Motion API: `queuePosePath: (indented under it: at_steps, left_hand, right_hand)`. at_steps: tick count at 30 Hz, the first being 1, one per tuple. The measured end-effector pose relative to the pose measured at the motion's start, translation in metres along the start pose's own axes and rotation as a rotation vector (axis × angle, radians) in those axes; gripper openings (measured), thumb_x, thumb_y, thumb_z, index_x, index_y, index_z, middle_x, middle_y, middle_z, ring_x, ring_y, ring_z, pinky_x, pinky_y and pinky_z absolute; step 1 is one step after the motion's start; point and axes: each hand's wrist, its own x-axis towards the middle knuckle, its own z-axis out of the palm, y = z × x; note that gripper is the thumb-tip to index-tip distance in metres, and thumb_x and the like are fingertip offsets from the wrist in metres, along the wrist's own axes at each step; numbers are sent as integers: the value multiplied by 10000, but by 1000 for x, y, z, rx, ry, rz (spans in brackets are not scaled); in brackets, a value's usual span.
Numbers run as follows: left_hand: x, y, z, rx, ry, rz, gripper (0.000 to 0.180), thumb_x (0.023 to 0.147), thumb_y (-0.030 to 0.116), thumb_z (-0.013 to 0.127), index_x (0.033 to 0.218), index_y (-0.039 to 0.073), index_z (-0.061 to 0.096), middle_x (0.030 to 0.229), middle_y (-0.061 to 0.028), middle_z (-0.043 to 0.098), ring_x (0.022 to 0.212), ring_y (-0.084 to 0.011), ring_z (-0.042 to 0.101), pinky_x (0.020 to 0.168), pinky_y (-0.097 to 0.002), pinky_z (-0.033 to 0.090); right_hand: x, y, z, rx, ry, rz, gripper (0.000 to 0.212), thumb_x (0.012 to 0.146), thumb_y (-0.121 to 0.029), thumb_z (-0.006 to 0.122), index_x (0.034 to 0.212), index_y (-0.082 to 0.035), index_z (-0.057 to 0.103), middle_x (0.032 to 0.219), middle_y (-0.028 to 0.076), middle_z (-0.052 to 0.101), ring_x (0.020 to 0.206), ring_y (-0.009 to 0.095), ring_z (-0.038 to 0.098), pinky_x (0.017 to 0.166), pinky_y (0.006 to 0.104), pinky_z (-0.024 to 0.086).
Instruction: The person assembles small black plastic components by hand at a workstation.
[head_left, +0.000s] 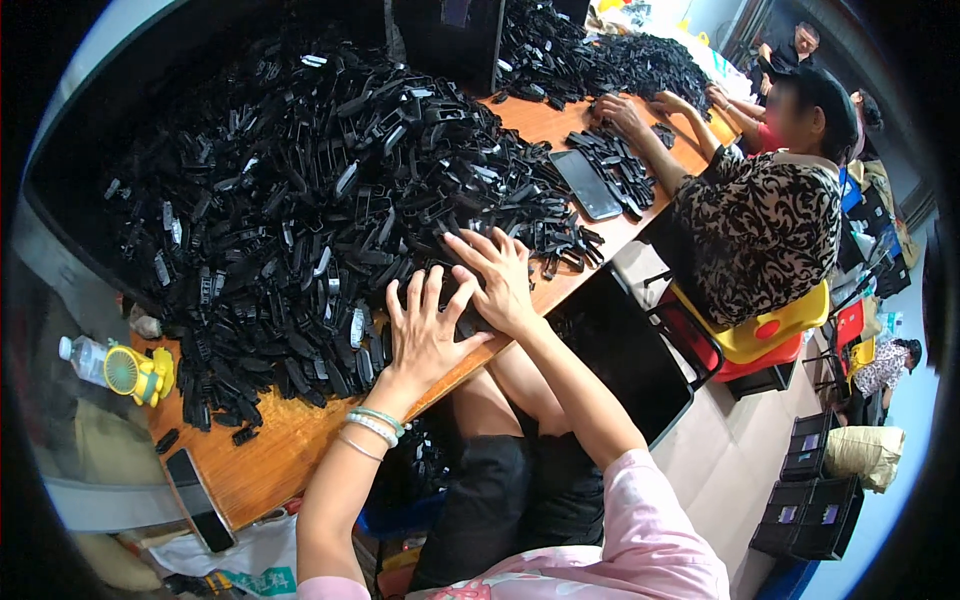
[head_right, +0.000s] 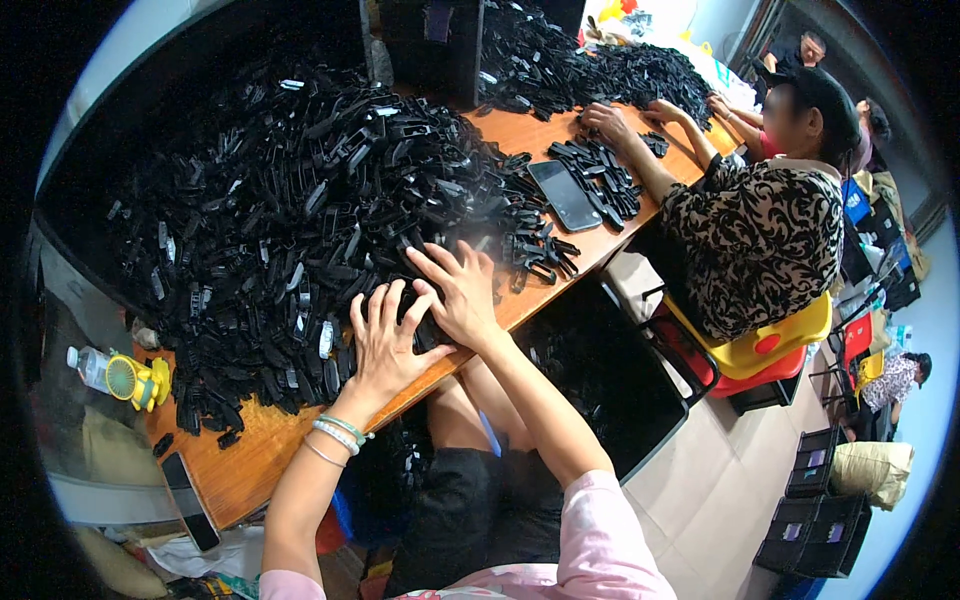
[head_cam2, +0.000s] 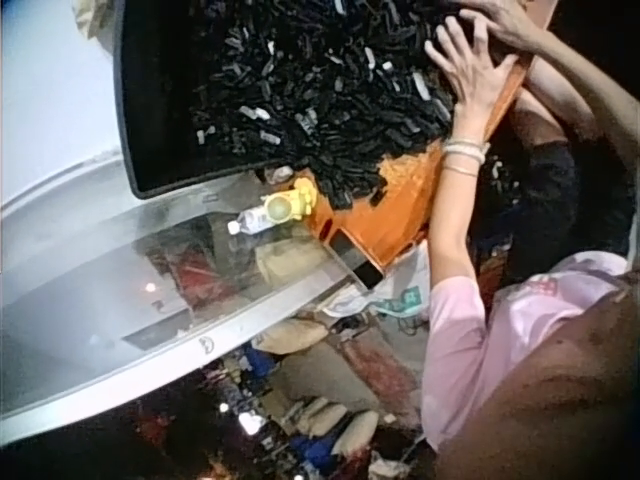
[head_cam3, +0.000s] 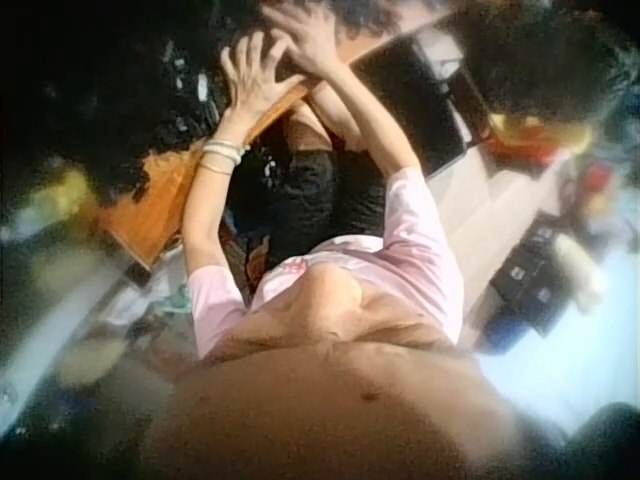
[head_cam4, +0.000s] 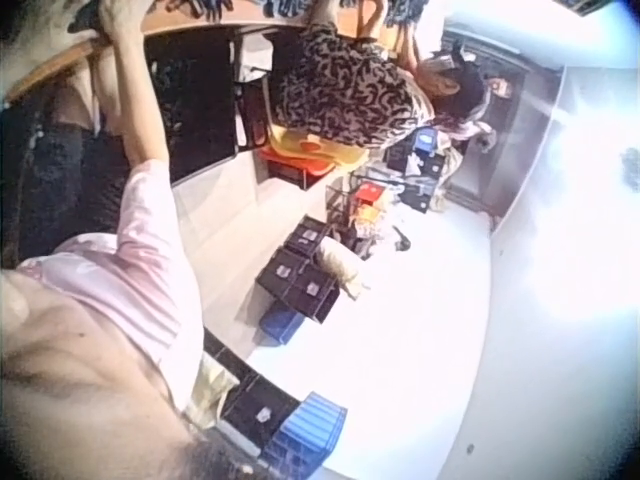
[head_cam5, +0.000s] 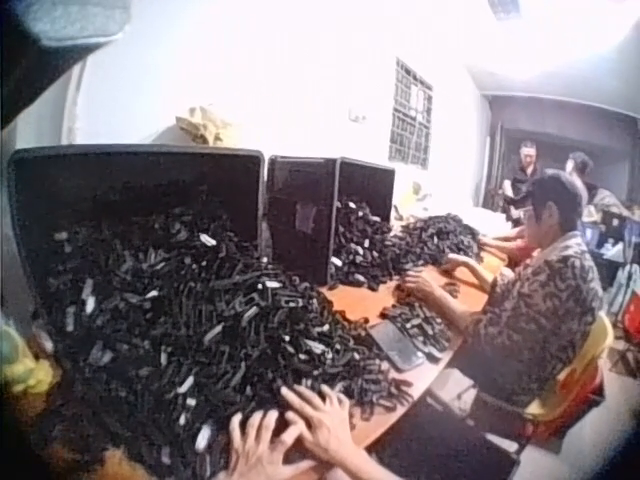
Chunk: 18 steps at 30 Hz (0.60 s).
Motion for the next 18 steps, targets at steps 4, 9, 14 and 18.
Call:
queuePosePath:
  at_steps: [4,9,14,18]
  left_hand:
    - [-12,3,-7,32,32,-36,778,648,475,743,1253,140,386,1254,-166,400,1178,-359,367,974,-560,248]
    - [-27,6,-22,72,49,-89,810,606,353,795,1256,105,382,1231,-171,406,1184,-374,365,989,-572,262]
    - [-30,7,-30,83,61,-105,821,615,321,799,1282,114,369,1295,-195,369,1225,-388,342,989,-565,268]
    - [-31,7,-32,102,94,-83,828,626,324,799,1297,118,359,1379,-224,308,1292,-399,285,1004,-564,256]
  right_hand:
    - [-4,-15,6,103,-40,-82,400,866,-225,522,1263,-192,551,1232,76,558,1098,274,492,1002,475,256]
    - [-4,-32,17,129,-71,-145,394,884,-224,493,1272,-180,538,1178,75,592,1067,278,489,998,481,261]
    - [-5,-36,19,155,-42,-175,394,881,-217,513,1270,-156,533,1139,64,609,1029,256,509,979,475,276]
    - [-6,-39,17,71,65,-191,415,855,-183,555,1265,-128,532,1115,50,614,991,220,525,943,449,300]
